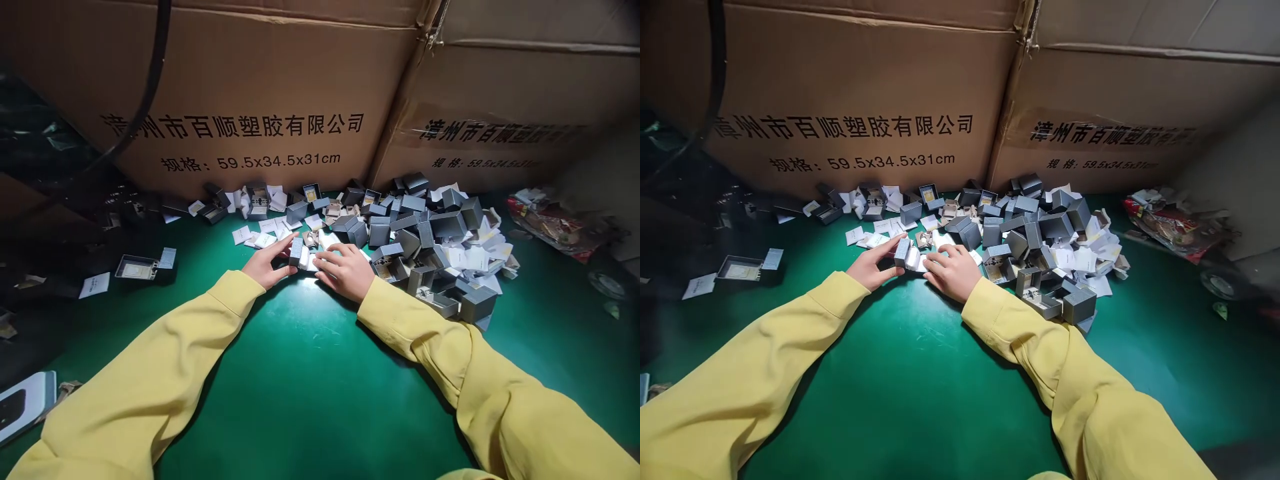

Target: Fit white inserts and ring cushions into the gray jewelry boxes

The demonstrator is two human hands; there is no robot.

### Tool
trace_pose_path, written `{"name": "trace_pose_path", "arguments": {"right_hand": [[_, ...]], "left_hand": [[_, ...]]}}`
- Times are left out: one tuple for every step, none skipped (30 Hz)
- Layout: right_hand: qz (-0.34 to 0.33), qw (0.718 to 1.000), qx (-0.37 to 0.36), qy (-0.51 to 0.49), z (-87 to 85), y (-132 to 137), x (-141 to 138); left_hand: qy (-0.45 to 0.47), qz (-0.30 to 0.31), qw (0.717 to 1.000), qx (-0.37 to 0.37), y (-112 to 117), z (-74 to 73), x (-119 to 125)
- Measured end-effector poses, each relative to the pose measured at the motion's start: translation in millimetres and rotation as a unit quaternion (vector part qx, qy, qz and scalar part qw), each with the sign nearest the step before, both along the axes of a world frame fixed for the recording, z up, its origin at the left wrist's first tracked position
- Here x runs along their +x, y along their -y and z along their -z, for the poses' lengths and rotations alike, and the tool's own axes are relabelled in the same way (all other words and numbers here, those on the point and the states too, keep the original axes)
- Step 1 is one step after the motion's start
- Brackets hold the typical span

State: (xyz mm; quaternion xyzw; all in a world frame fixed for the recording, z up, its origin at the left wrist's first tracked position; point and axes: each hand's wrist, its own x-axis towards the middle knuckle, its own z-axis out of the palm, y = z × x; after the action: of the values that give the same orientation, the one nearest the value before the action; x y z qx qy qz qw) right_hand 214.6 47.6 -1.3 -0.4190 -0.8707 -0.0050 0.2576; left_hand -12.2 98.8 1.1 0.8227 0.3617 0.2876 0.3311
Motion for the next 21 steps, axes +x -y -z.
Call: {"name": "trace_pose_path", "arguments": {"right_hand": [[0.006, 1.000, -0.005, -0.020, -0.5, -0.8, -1.6], [0.015, 0.999, -0.008, -0.046, -0.9, -2.0, -3.6], [0.025, 0.997, -0.013, -0.073, -1.0, -3.5, -6.0], [0.033, 0.994, -0.020, -0.099, -0.9, -5.4, -8.8], [0.036, 0.991, -0.030, -0.122, -0.6, -7.5, -11.7], [0.034, 0.989, -0.042, -0.139, 0.0, -9.7, -14.6], [0.028, 0.987, -0.054, -0.151, 0.8, -11.8, -17.2], [0.022, 0.984, -0.065, -0.162, 1.6, -13.6, -19.4], [0.017, 0.982, -0.074, -0.172, 2.4, -15.1, -21.1], [0.013, 0.980, -0.079, -0.183, 3.0, -16.2, -22.3], [0.009, 0.978, -0.082, -0.193, 3.3, -16.8, -22.9], [0.006, 0.976, -0.082, -0.200, 3.2, -17.1, -23.1], [0.002, 0.976, -0.080, -0.204, 2.8, -17.1, -22.9], [-0.001, 0.976, -0.078, -0.204, 2.2, -16.9, -22.6], [-0.003, 0.977, -0.076, -0.201, 1.4, -16.6, -22.0], [-0.004, 0.978, -0.074, -0.196, 0.5, -16.4, -21.4], [-0.005, 0.979, -0.071, -0.189, -0.4, -16.5, -20.8], [-0.007, 0.981, -0.068, -0.181, -1.4, -16.7, -20.1], [-0.011, 0.983, -0.065, -0.171, -2.3, -17.3, -19.5], [-0.016, 0.985, -0.062, -0.158, -3.2, -18.2, -18.9], [-0.022, 0.988, -0.060, -0.141, -4.2, -19.3, -18.4]], "left_hand": [[0.002, -0.001, 1.000, -0.003, 0.2, -0.1, 0.0], [0.004, -0.002, 1.000, -0.006, 0.4, -0.3, 0.1], [0.007, -0.003, 1.000, -0.009, 0.7, -0.6, 0.2], [0.009, -0.004, 1.000, -0.010, 1.1, -1.0, 0.3], [0.010, -0.004, 1.000, -0.011, 1.6, -1.5, 0.4], [0.010, -0.004, 1.000, -0.011, 2.0, -2.0, 0.5], [0.009, -0.004, 1.000, -0.010, 2.4, -2.7, 0.6], [0.007, -0.004, 1.000, -0.009, 2.6, -3.3, 0.7], [0.005, -0.005, 1.000, -0.008, 2.7, -3.8, 0.8], [0.004, -0.005, 1.000, -0.007, 2.7, -4.1, 0.8], [0.002, -0.005, 1.000, -0.007, 2.5, -4.3, 0.7], [0.001, -0.005, 1.000, -0.007, 2.2, -4.2, 0.6], [-0.001, -0.003, 1.000, -0.006, 1.8, -4.0, 0.4], [-0.003, -0.002, 1.000, -0.004, 1.3, -3.5, 0.2], [-0.005, 0.000, 1.000, 0.000, 0.8, -2.9, 0.0], [-0.007, 0.003, 1.000, 0.004, 0.3, -2.2, -0.2], [-0.009, 0.007, 1.000, 0.008, -0.2, -1.4, -0.3], [-0.011, 0.009, 1.000, 0.011, -0.5, -0.7, -0.3], [-0.014, 0.013, 1.000, 0.013, -0.8, -0.1, -0.2], [-0.015, 0.015, 1.000, 0.015, -1.0, 0.4, 0.0], [-0.016, 0.017, 1.000, 0.017, -1.0, 0.7, 0.2]]}}
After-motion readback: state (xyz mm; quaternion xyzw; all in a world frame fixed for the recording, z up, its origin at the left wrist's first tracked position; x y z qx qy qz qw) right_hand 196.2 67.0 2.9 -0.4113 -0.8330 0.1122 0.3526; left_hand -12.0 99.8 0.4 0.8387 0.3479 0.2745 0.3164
